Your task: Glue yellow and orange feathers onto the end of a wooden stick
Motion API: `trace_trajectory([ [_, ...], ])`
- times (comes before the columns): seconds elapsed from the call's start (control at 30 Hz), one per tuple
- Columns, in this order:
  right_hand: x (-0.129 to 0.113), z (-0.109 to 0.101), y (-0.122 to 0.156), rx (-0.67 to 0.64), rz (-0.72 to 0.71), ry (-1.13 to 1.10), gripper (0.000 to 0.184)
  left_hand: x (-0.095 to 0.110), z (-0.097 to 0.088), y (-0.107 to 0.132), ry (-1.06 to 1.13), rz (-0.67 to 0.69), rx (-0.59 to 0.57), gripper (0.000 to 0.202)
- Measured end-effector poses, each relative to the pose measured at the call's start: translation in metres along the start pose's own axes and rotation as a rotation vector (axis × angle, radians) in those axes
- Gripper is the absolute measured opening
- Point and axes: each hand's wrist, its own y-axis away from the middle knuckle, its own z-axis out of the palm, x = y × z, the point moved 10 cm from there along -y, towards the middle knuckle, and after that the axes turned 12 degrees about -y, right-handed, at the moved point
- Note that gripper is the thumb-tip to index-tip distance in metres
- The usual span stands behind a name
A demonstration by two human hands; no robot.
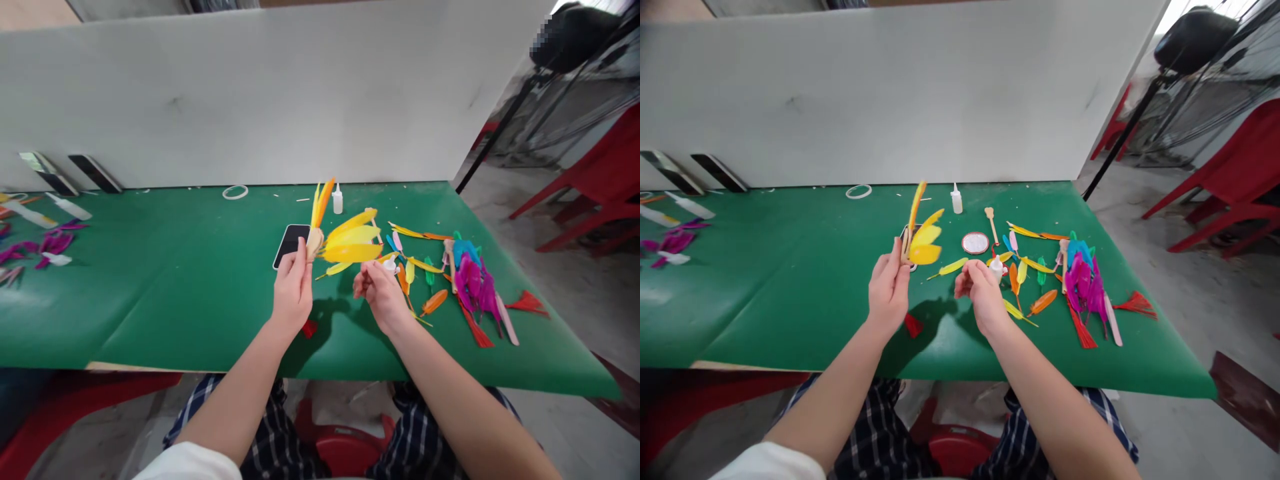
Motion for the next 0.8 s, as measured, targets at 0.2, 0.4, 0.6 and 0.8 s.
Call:
trace_trajectory([
  [0.2,0.010,-0.015,-0.003,0.077,-0.013,0.137,0.022,-0.003,0.001,0.005,0.066,-0.011,0.104,0.039],
  [0.4,0.051,-0.012,-0.003,-0.012,0.114,0.313,0.024,-0.022,0.019,0.015,0.404,-0.287,0.040,0.026],
  [0.6,0.071,0.001,0.005,-0.074,0.186,0.381,0.025,-0.026,0.028,0.018,0.487,-0.370,-0.005,0.023],
  [0.8,0.072,0.004,0.008,-0.071,0.211,0.326,0.026,-0.026,0.031,0.020,0.493,-0.367,-0.015,0.022],
])
